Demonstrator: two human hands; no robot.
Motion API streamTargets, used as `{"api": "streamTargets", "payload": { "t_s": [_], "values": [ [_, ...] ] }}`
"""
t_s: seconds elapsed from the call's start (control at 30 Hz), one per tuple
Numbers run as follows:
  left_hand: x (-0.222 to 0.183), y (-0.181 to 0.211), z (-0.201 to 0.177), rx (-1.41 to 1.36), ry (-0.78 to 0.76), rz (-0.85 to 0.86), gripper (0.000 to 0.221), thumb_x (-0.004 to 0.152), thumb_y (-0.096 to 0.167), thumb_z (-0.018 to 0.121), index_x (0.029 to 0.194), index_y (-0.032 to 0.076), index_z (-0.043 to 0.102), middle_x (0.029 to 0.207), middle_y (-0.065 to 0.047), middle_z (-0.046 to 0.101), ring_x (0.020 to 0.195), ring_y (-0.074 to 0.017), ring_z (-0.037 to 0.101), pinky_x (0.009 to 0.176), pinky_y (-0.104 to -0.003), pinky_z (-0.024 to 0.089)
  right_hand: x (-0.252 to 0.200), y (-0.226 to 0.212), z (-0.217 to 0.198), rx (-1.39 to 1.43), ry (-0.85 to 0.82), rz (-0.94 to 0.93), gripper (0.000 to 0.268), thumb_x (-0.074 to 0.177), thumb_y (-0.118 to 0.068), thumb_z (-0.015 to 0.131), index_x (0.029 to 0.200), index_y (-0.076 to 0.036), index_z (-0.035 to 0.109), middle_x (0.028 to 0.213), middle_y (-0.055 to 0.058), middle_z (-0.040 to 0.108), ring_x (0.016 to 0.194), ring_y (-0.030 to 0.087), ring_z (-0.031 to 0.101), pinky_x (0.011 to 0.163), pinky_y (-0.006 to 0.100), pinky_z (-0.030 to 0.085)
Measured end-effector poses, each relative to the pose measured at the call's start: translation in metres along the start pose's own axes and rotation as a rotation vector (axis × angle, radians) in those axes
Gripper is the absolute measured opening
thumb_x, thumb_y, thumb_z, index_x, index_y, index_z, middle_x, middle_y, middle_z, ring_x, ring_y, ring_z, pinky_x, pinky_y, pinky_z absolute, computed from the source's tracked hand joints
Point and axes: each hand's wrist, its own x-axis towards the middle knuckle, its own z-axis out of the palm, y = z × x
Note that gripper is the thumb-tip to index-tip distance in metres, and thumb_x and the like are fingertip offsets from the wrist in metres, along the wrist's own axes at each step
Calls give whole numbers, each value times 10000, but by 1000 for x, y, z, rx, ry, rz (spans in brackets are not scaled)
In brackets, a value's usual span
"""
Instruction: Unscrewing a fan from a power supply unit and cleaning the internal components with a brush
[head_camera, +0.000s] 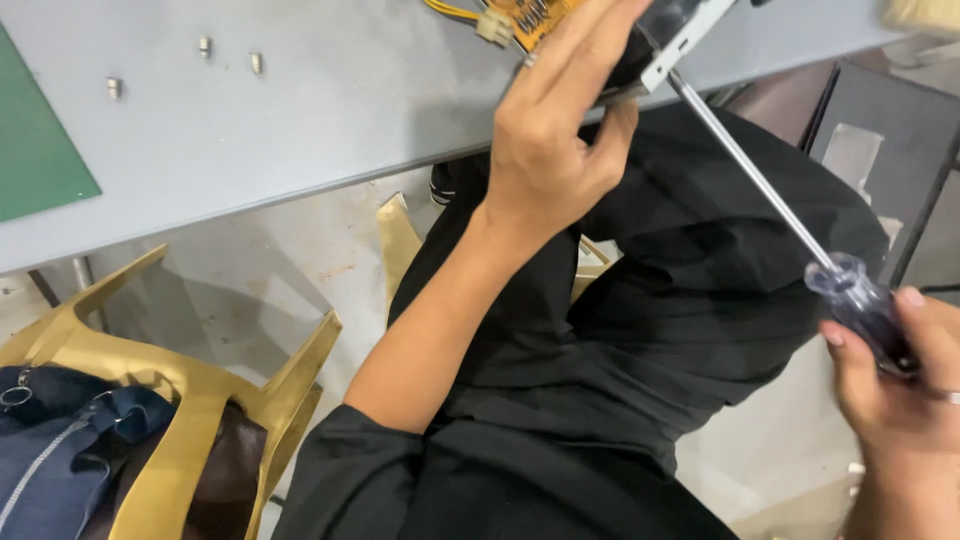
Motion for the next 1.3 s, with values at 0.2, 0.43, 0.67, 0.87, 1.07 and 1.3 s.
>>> {"api": "streamTargets", "payload": {
  "t_s": [0.2,0.43,0.67,0.87,1.07,1.3],
  "values": [
    [-2,-4,2,-35,-7,-25,620,998,-176,746,1504,102,521,1563,-62,578,1532,-262,609,1329,-353,569,26,-40,13,-243,103,-483,404,1159,-52,600,1249,340,630,1072,486,666,884,565,622,796,589,519],
    [-5,-8,7,35,5,-20,625,999,-102,791,1512,133,523,1567,-28,583,1530,-223,613,1257,-345,635,50,-15,0,1040,-366,612,594,1108,-406,565,1097,187,590,776,246,600,355,114,367,326,204,258],
    [-8,-10,6,13,-23,-39,446,1126,101,717,1529,166,536,1601,-12,584,1565,-229,636,1399,-358,514,18,11,-10,287,-339,519,785,747,-318,628,1479,-86,469,924,66,512,546,117,381,419,270,293],
    [-2,-2,-2,-74,-32,-61,649,1040,-194,757,1550,122,512,1626,-46,567,1605,-232,596,1480,-352,480,14,-14,24,134,-149,65,446,1287,-167,352,1490,212,471,1449,344,520,1405,472,511,1291,511,376],
    [0,-30,-4,-13,27,-26,427,1072,85,720,1470,83,563,1535,-77,602,1521,-295,593,1387,-419,463,33,-7,34,1353,-503,543,542,1096,-378,603,1215,148,661,809,123,739,307,33,369,284,199,183],
    [29,-5,-80,16,-127,-62,650,1040,-83,648,1587,150,387,1542,-86,566,1497,-267,567,1349,-383,439,36,-116,81,1667,-697,529,682,984,-477,728,1286,116,578,755,154,535,374,90,358,312,210,246]
  ]
}}
